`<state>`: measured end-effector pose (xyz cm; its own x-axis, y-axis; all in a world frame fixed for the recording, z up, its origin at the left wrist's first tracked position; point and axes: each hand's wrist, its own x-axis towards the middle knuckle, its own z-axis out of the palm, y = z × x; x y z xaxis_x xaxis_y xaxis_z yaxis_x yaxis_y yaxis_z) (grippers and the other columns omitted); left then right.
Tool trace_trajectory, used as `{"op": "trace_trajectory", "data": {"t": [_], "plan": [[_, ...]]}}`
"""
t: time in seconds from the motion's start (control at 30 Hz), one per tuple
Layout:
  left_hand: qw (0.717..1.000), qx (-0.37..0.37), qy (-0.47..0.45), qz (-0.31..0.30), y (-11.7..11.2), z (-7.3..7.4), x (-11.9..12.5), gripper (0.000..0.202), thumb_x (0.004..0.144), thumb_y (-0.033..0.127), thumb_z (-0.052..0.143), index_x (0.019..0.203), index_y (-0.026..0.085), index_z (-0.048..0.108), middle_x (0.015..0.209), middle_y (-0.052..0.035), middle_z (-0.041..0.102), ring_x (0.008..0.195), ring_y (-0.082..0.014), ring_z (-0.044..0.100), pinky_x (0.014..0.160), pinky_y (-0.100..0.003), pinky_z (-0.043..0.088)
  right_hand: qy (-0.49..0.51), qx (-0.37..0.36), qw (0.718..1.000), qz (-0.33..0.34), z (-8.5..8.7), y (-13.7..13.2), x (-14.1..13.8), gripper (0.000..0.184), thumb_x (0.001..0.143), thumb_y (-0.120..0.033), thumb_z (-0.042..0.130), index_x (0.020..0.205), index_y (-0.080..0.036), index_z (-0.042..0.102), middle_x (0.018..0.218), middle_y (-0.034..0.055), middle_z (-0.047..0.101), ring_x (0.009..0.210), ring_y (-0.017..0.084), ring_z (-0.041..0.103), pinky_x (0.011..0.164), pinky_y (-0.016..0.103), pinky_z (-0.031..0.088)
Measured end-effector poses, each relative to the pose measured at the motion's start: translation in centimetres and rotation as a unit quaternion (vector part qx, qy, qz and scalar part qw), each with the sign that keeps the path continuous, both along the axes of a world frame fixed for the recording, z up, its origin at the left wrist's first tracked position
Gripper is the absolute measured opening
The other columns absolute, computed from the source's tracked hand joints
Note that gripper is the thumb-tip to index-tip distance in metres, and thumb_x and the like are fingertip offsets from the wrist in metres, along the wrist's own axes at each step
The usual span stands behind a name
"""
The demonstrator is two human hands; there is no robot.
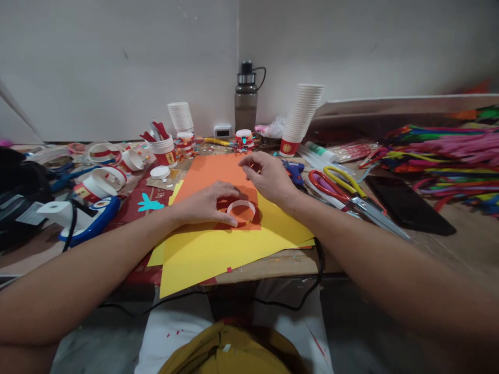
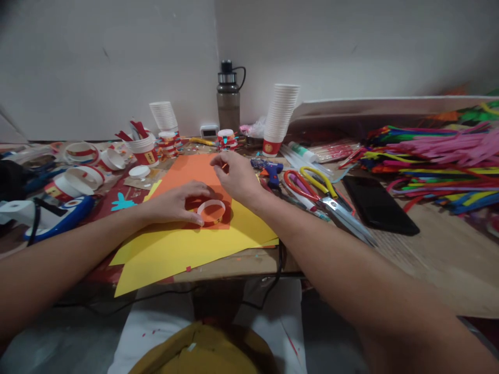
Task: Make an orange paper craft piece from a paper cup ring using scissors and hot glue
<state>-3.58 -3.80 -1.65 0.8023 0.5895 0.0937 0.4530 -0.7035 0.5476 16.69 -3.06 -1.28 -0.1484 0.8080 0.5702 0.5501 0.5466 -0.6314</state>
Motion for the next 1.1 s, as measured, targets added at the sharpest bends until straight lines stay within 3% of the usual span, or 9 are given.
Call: {"op": "trace_trajectory", "data": {"t": [0.33, 0.5, 0.73, 0.9, 1.1], "plan": [[1.0, 0.008, -0.004, -0.008, 0.08, 0.07, 0.02, 0.059, 0.073, 0.056, 0.072, 0.12, 0.022, 0.064, 0.126, -0.0087, 0.06, 0.118, -0.0265, 0.052, 0.103, -0.039, 0.04, 0.0, 0.002, 1.0, 0.004, -0.08, -0.06, -0.18, 0.011, 0.083, -0.013, 0.058, 0.086, -0.018, 0.067, 0.086, 0.0043, 0.068, 0.073, 0.015, 0.06, 0.067, 0.03, 0.048], [0.997, -0.056, -0.052, 0.022, 0.27, -0.13, -0.14, 0.054, 0.086, 0.06, 0.054, 0.124, 0.022, 0.061, 0.129, -0.0093, 0.061, 0.12, -0.0254, 0.054, 0.104, -0.041, 0.04, -0.001, 0.005, 1.0, 0.007, -0.03, -0.16, -0.16, 0.01, 0.084, -0.015, 0.057, 0.087, -0.017, 0.066, 0.087, 0.0051, 0.068, 0.074, 0.015, 0.06, 0.068, 0.031, 0.048], [0.99, -0.095, -0.1, 0.01, 0.71, -0.36, -0.34, 0.057, 0.094, 0.061, 0.035, 0.114, 0.017, 0.066, 0.123, -0.0111, 0.064, 0.117, -0.0235, 0.057, 0.104, -0.037, 0.041, 0.004, 0.005, 1.0, 0.006, -0.15, -0.01, -0.11, 0.012, 0.083, -0.014, 0.056, 0.087, -0.017, 0.066, 0.088, 0.0048, 0.067, 0.076, 0.016, 0.059, 0.068, 0.03, 0.047], [0.998, -0.042, -0.042, -0.01, 0.51, 0.1, -0.27, 0.05, 0.087, 0.058, 0.053, 0.118, 0.021, 0.065, 0.126, -0.0087, 0.061, 0.12, -0.0242, 0.053, 0.105, -0.037, 0.039, 0.002, 0.004, 1.0, 0.006, -0.21, 0.01, -0.12, 0.013, 0.082, -0.014, 0.056, 0.087, -0.017, 0.067, 0.088, 0.0047, 0.067, 0.075, 0.016, 0.059, 0.068, 0.031, 0.048], [1.0, 0.003, 0.002, -0.018, 0.29, 0.2, -0.24, 0.061, 0.071, 0.057, 0.072, 0.123, 0.024, 0.065, 0.127, -0.0091, 0.06, 0.121, -0.0275, 0.05, 0.104, -0.04, 0.04, 0.005, 0.003, 1.0, 0.006, -0.22, -0.05, -0.16, 0.012, 0.083, -0.015, 0.056, 0.087, -0.018, 0.067, 0.087, 0.0046, 0.067, 0.075, 0.016, 0.059, 0.066, 0.03, 0.047]]}}
